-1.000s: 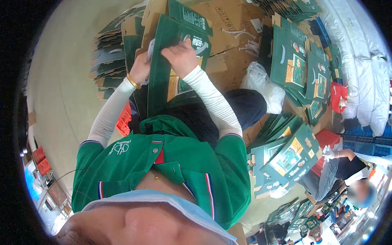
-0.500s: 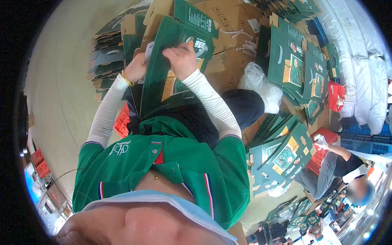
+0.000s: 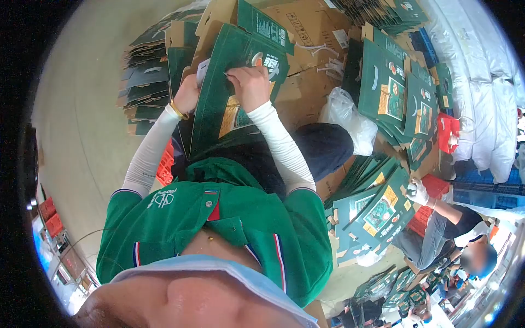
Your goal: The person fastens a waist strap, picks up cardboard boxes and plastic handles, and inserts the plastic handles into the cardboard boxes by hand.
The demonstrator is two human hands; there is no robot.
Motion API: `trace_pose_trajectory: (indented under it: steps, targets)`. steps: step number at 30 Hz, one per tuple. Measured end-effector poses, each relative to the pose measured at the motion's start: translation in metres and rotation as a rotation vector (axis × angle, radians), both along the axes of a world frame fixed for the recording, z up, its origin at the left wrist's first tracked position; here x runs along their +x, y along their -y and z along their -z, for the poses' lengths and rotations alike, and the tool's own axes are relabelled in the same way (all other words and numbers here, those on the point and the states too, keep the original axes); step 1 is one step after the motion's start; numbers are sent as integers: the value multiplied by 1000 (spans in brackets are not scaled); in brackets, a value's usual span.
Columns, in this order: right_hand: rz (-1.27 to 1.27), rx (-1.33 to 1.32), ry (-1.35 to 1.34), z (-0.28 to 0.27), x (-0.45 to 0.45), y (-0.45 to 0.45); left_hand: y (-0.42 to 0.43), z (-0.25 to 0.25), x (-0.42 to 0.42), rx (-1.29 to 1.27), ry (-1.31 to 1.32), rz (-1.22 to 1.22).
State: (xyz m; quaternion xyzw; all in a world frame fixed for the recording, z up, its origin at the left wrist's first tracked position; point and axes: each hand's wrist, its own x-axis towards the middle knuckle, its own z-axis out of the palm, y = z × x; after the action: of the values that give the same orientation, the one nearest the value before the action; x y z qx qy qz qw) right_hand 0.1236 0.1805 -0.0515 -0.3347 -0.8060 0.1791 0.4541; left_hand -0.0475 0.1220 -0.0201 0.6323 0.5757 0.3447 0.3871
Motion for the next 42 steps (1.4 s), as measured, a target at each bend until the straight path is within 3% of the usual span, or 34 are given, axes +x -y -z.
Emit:
trace_pose_trajectory:
  steps: [10, 12, 15, 17, 22, 24, 26, 30, 33, 36, 38, 40, 42]
  targets:
    - [59, 144, 188, -12, -3, 6, -2, 9, -13, -6, 4, 161]
    - [24, -40, 121, -19, -2, 8, 1, 10, -7, -38, 3, 169]
    - [-42, -46, 80, -3, 5, 8, 4, 16, 2, 99, 157, 86]
    - [-7, -34, 40, 0, 2, 10, 6, 20, 2, -46, 256, 78]
    - [116, 81, 16, 10, -20, 22, 8, 27, -3, -35, 185, 52]
    - [97, -15, -7, 20, -20, 22, 10, 39, -9, -71, 177, 10]
    - [30, 48, 151, 12, -8, 21, 13, 40, -13, -28, 157, 10]
    - [108, -111, 279, -1, -2, 32, 15, 35, -5, 20, 209, 3]
    - [134, -32, 236, 5, -13, 30, 10, 30, -3, 54, 158, 108]
    - [120, -13, 216, 8, -11, 43, 14, 32, 0, 67, 312, -21]
    - [93, -149, 370, 12, 0, 64, 17, 46, -4, 158, 182, -208]
    - [40, -174, 376, 22, 13, 85, 20, 56, -14, 134, 152, -159]
    - [-26, -462, 419, 39, 23, 105, 28, 60, -20, 106, 118, -106]
